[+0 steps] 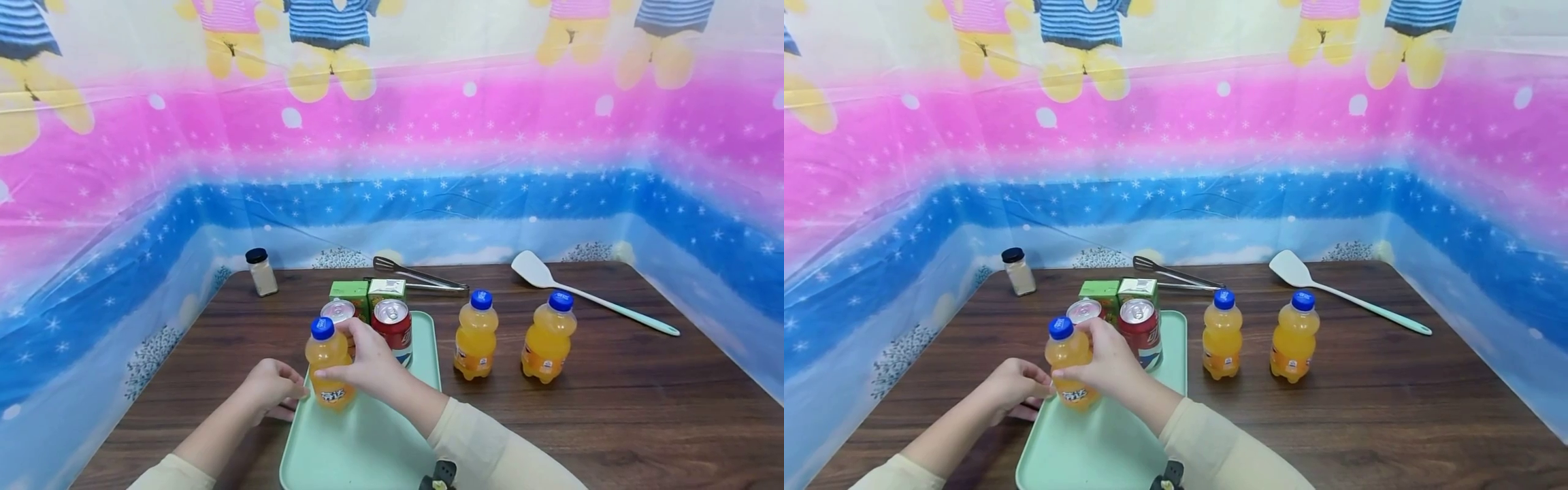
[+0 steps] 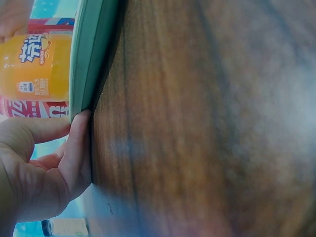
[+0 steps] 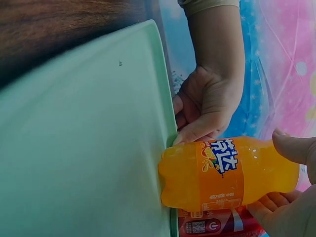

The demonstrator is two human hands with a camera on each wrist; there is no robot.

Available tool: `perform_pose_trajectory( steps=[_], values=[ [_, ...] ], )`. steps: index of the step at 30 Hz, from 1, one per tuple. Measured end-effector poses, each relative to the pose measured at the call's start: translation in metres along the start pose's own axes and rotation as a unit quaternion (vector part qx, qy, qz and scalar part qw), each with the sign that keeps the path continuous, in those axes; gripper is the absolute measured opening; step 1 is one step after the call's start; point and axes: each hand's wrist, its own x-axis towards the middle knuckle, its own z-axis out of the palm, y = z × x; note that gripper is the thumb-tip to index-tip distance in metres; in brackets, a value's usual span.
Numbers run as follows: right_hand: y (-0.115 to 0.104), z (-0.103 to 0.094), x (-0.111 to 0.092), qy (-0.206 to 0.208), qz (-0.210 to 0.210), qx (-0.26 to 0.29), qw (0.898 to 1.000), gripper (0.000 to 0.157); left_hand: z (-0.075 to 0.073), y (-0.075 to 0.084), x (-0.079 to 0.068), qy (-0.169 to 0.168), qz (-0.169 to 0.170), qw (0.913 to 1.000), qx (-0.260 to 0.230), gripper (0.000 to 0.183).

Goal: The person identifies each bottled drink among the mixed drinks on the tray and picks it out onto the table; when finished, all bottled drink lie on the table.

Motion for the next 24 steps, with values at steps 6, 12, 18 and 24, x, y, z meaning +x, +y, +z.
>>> perform_pose_trajectory(
  steps=[6,12,18,24],
  values=[
    [-0.0004,0.0005,0.0006,-0.002,0.004,0.001,1.0,0.055,-0.0005,0.0,0.0003,-0.001,0.002,1.0,0.0,0.016],
    [-0.0013,0.0011,0.0011,-0.002,0.008,0.0,1.0,0.055,-0.0011,0.0006,0.0001,-0.002,0.001,1.0,0.0,0.016],
    [-0.0015,0.0018,0.0015,0.002,0.008,-0.002,1.0,0.055,-0.0006,0.0007,-0.0007,0.004,0.002,1.0,-0.003,0.015],
    [-0.0002,0.0035,0.0014,0.008,0.006,0.002,1.0,0.054,0.0003,0.0007,-0.0012,0.006,0.003,1.0,-0.007,0.015]
  ],
)
